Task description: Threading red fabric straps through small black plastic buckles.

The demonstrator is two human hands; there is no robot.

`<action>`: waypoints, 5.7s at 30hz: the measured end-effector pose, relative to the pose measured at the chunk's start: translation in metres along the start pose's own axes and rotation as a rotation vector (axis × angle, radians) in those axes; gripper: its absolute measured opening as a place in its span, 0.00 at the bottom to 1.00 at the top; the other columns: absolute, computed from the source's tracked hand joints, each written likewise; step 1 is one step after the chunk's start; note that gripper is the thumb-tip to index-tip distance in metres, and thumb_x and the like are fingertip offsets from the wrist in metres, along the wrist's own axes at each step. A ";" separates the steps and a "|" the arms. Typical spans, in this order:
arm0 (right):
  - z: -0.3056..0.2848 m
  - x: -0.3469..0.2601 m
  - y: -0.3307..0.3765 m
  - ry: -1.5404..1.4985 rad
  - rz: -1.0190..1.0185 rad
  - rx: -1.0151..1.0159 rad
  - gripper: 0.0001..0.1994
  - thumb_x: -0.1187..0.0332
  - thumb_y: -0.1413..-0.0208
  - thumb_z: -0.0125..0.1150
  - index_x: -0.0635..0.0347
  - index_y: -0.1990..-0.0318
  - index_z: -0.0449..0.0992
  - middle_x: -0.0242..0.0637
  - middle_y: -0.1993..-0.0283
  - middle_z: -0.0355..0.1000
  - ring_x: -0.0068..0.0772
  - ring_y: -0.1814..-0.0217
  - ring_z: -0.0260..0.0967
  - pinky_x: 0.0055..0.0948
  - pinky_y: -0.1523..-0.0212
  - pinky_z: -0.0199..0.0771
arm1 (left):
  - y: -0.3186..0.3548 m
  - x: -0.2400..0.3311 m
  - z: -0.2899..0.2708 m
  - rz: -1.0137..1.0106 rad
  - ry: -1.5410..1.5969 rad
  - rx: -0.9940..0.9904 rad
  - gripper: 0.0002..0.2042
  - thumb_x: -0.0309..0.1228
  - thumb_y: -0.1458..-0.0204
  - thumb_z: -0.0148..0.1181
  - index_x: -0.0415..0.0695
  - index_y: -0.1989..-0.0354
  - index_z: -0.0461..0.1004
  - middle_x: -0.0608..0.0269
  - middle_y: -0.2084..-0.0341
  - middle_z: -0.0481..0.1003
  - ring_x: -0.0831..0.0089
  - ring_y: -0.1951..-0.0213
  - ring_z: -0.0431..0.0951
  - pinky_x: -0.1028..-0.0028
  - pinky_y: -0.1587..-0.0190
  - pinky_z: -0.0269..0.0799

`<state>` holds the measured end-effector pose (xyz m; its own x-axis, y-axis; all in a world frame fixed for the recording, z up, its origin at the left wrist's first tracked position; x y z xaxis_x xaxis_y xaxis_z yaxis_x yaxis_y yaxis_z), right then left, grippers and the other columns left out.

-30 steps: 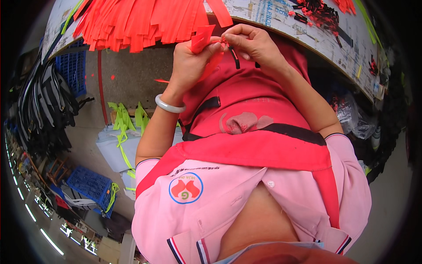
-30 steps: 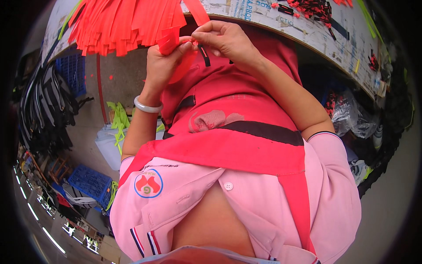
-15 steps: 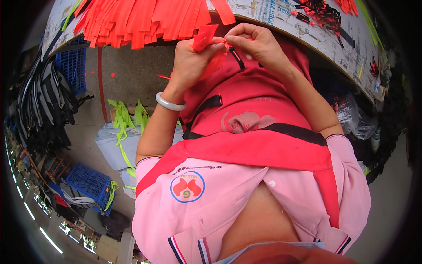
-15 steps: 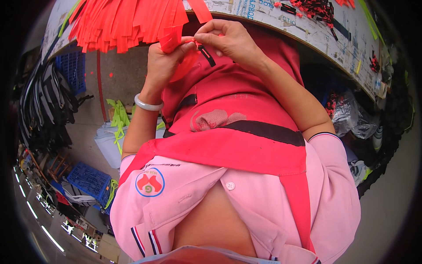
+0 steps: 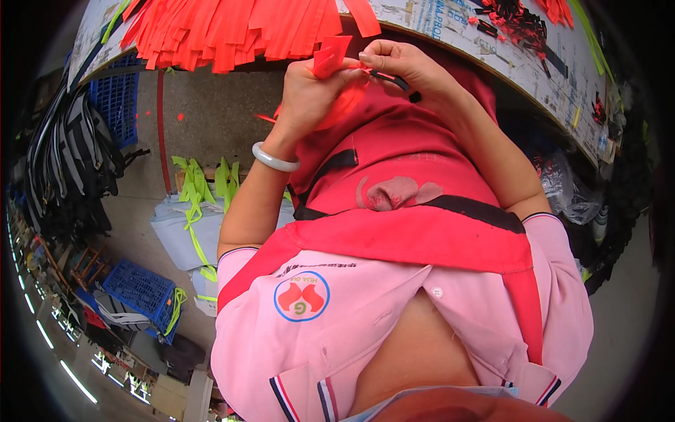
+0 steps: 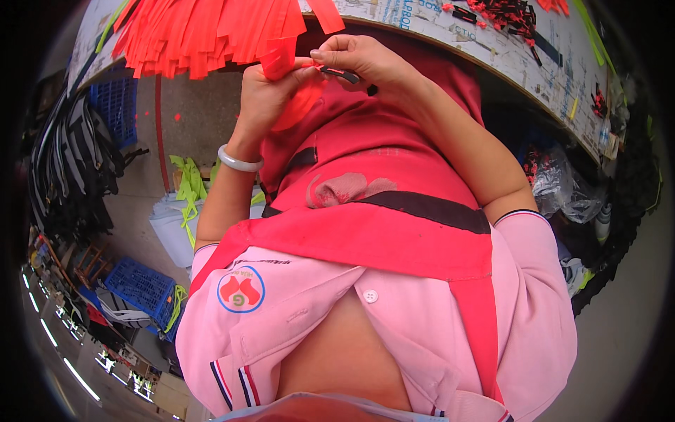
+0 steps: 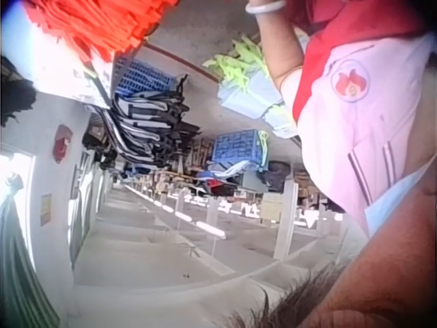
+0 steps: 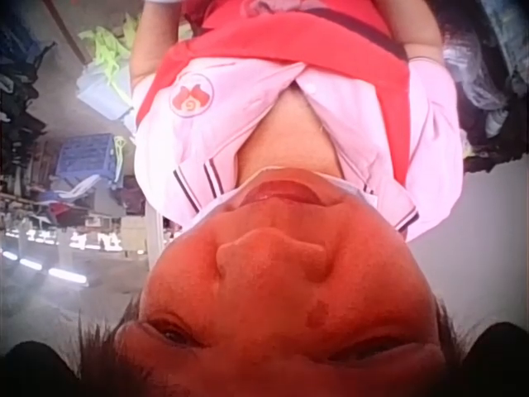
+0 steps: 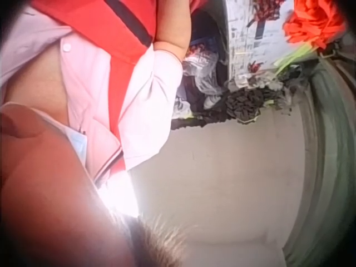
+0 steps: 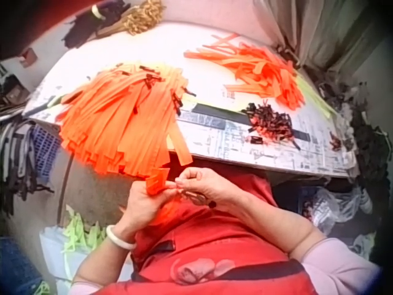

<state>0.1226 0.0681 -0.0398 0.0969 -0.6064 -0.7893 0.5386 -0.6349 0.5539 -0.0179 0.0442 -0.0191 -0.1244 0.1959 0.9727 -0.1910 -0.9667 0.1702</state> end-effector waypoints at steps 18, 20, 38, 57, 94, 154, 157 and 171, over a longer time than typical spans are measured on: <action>0.015 -0.002 0.007 -0.005 -0.128 0.036 0.10 0.62 0.41 0.58 0.58 0.67 0.68 0.26 0.79 0.66 0.09 0.86 0.53 0.12 0.87 0.46 | 0.001 -0.014 -0.006 -0.055 0.005 0.018 0.07 0.22 0.51 0.61 0.35 0.64 0.79 0.66 0.73 0.78 0.82 0.69 0.75 0.80 0.65 0.71; 0.015 -0.001 0.006 0.028 -0.135 0.052 0.10 0.62 0.42 0.58 0.58 0.67 0.68 0.26 0.79 0.66 0.09 0.86 0.53 0.12 0.87 0.46 | 0.002 -0.017 -0.006 -0.067 0.032 0.011 0.06 0.23 0.50 0.61 0.35 0.65 0.79 0.66 0.73 0.78 0.82 0.70 0.75 0.80 0.65 0.71; 0.016 -0.072 0.039 0.109 -0.528 0.143 0.07 0.66 0.43 0.59 0.61 0.63 0.77 0.23 0.73 0.69 0.09 0.77 0.58 0.12 0.78 0.56 | 0.002 0.042 -0.014 -0.096 0.300 0.019 0.07 0.26 0.47 0.59 0.36 0.62 0.76 0.67 0.80 0.73 0.83 0.81 0.68 0.83 0.80 0.59; 0.021 -0.061 0.036 0.301 -0.309 0.080 0.09 0.65 0.46 0.64 0.64 0.67 0.76 0.25 0.72 0.70 0.11 0.70 0.63 0.14 0.71 0.63 | -0.001 0.031 -0.012 -0.164 0.234 -0.109 0.09 0.28 0.48 0.59 0.37 0.61 0.76 0.67 0.81 0.71 0.82 0.82 0.67 0.82 0.82 0.56; 0.027 -0.038 0.029 0.091 -0.080 -0.003 0.07 0.67 0.48 0.63 0.60 0.68 0.74 0.21 0.82 0.62 0.09 0.84 0.50 0.13 0.83 0.46 | 0.004 0.018 -0.010 -0.231 0.266 -0.178 0.08 0.28 0.48 0.59 0.37 0.63 0.74 0.64 0.80 0.74 0.82 0.84 0.66 0.82 0.85 0.56; -0.013 -0.045 0.022 0.183 -0.332 0.210 0.09 0.65 0.45 0.62 0.62 0.64 0.76 0.20 0.72 0.68 0.08 0.73 0.58 0.11 0.73 0.59 | -0.022 0.002 0.007 -0.093 0.384 0.106 0.08 0.26 0.47 0.60 0.35 0.61 0.76 0.68 0.81 0.72 0.83 0.81 0.68 0.83 0.79 0.62; -0.014 -0.046 0.019 0.207 -0.465 0.246 0.09 0.66 0.44 0.61 0.63 0.63 0.76 0.22 0.72 0.69 0.08 0.71 0.60 0.12 0.72 0.62 | -0.021 -0.003 0.009 -0.135 0.366 0.063 0.07 0.26 0.47 0.61 0.37 0.62 0.77 0.70 0.81 0.72 0.84 0.81 0.67 0.83 0.79 0.62; 0.008 -0.076 0.034 0.627 -0.793 0.203 0.08 0.72 0.51 0.65 0.60 0.63 0.76 0.30 0.68 0.70 0.18 0.71 0.65 0.19 0.72 0.65 | -0.015 0.021 0.009 0.163 -0.039 0.044 0.06 0.21 0.49 0.59 0.36 0.62 0.77 0.70 0.75 0.74 0.84 0.73 0.72 0.81 0.70 0.69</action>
<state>0.1267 0.0891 0.0410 0.2258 0.3441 -0.9114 0.4924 -0.8476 -0.1980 -0.0088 0.0609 0.0005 -0.1127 0.0300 0.9932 -0.1287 -0.9916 0.0154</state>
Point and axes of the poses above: each hand's wrist, its own y-axis away from the middle knuckle, its own z-axis out of the palm, x = y × z, the point moved 7 cm from there along -y, towards the middle knuckle
